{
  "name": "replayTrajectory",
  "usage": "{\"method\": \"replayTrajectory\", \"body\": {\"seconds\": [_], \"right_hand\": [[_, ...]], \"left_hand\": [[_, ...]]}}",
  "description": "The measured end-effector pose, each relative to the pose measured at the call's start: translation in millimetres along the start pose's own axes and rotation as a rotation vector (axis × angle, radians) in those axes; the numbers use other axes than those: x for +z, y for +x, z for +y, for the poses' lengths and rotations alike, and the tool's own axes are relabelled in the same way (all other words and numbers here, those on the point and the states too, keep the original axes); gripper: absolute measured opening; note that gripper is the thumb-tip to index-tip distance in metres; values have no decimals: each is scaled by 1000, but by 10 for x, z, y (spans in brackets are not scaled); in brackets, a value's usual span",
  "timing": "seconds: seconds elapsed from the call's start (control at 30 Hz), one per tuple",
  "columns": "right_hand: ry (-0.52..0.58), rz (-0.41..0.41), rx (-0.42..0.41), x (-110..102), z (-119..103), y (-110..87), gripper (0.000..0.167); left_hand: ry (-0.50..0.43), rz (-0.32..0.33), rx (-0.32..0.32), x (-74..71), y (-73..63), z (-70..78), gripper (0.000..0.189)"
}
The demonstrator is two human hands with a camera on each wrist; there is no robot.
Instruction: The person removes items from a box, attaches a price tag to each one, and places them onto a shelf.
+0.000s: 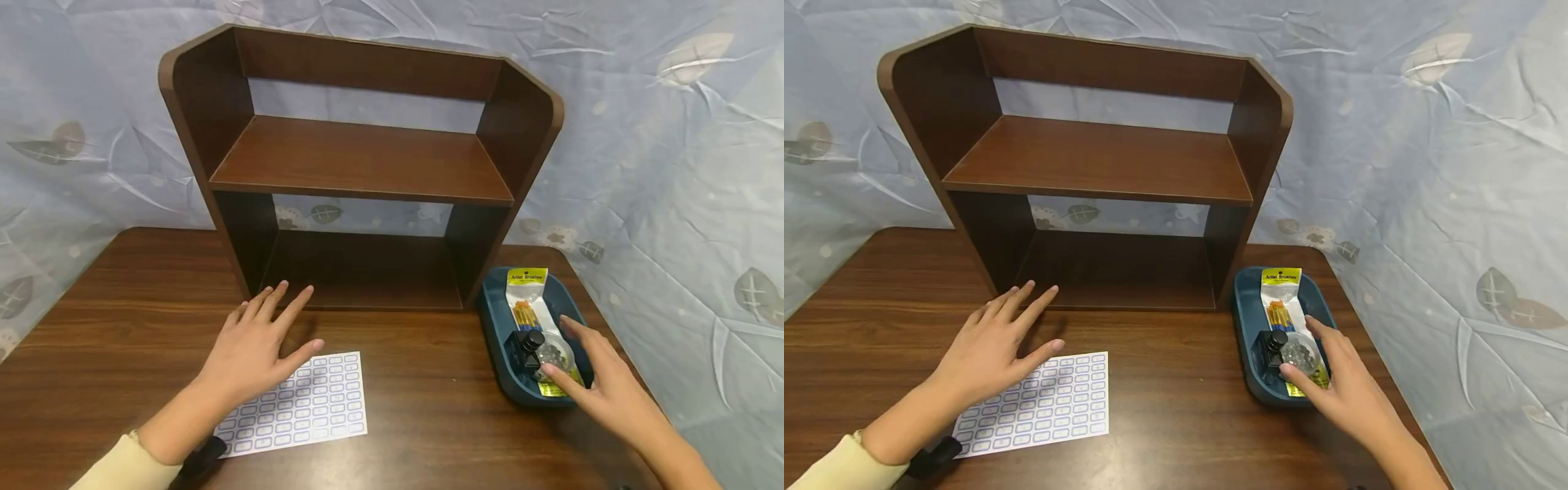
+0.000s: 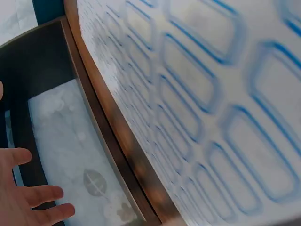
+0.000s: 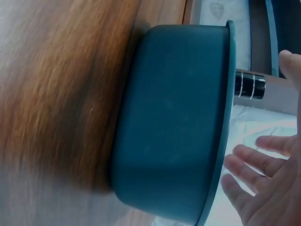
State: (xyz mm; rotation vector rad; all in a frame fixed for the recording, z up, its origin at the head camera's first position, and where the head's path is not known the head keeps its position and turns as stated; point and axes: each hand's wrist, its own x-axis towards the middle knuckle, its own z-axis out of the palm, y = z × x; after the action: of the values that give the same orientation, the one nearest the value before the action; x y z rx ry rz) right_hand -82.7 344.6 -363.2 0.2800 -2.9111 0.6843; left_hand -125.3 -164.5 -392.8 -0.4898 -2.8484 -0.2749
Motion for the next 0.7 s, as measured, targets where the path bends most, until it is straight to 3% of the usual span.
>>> {"method": "replayTrajectory", "body": {"seconds": [0.17, 0.3, 0.5, 0.7], "right_hand": [[32, 35, -25, 45, -37, 10, 69], [64, 45, -32, 104, -62, 9, 59], [127, 98, -31, 186, -113, 30, 49], [158, 101, -2, 200, -156, 44, 48]], "left_hand": [[-75, 2, -1, -20, 97, 137, 80], [-158, -34, -25, -10, 173, 256, 77], [-472, -94, -11, 31, 317, 445, 62], [-745, -84, 25, 123, 515, 646, 47]]}}
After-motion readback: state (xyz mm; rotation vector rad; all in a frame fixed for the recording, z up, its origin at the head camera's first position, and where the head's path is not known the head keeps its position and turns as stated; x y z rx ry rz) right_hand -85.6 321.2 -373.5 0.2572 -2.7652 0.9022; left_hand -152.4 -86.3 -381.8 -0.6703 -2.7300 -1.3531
